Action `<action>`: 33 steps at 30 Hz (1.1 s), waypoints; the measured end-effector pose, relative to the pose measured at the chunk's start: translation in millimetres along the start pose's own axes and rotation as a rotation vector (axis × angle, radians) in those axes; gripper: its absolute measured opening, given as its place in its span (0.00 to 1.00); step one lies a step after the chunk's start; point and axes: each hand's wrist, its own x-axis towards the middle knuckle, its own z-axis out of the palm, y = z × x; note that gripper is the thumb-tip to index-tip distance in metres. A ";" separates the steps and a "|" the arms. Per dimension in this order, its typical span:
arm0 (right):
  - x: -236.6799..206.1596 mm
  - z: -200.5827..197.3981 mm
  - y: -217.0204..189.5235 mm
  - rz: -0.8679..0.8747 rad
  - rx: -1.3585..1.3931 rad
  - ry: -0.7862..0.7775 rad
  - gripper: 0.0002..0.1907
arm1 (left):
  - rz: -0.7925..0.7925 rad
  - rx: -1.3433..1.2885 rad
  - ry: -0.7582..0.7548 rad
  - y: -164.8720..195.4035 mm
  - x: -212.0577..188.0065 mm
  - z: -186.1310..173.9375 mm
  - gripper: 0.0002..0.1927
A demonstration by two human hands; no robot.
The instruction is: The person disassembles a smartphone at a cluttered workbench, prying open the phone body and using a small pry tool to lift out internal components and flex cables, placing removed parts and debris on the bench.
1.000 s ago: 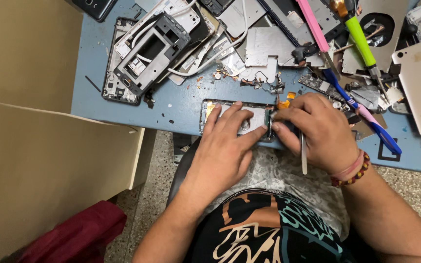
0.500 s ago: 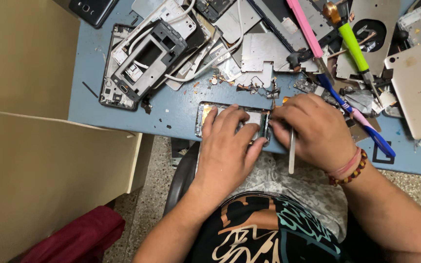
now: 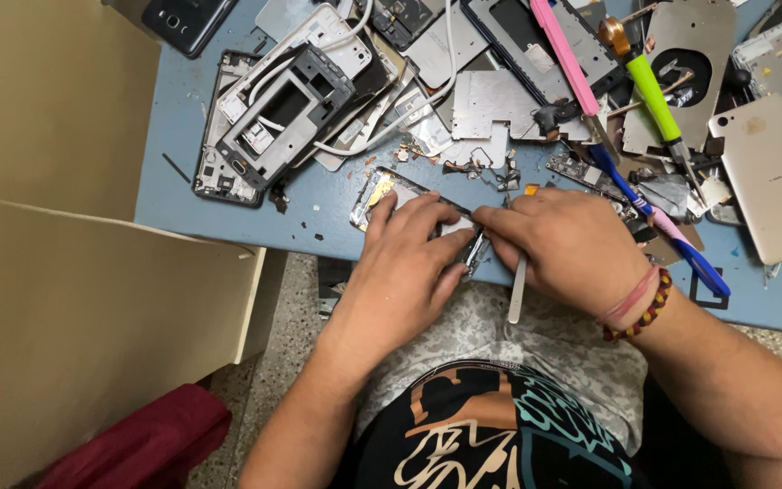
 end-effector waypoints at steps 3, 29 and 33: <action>0.6 0.4 -1.3 -0.002 -0.004 -0.048 0.18 | -0.002 -0.018 -0.015 -1.7 -2.4 -4.0 0.20; 0.4 4.7 -4.2 -0.042 0.062 0.026 0.09 | -0.144 -0.048 0.323 11.3 -0.5 37.5 0.07; 0.6 4.0 -1.9 -0.057 0.080 0.025 0.10 | -0.125 -0.058 0.343 8.9 -1.3 39.6 0.08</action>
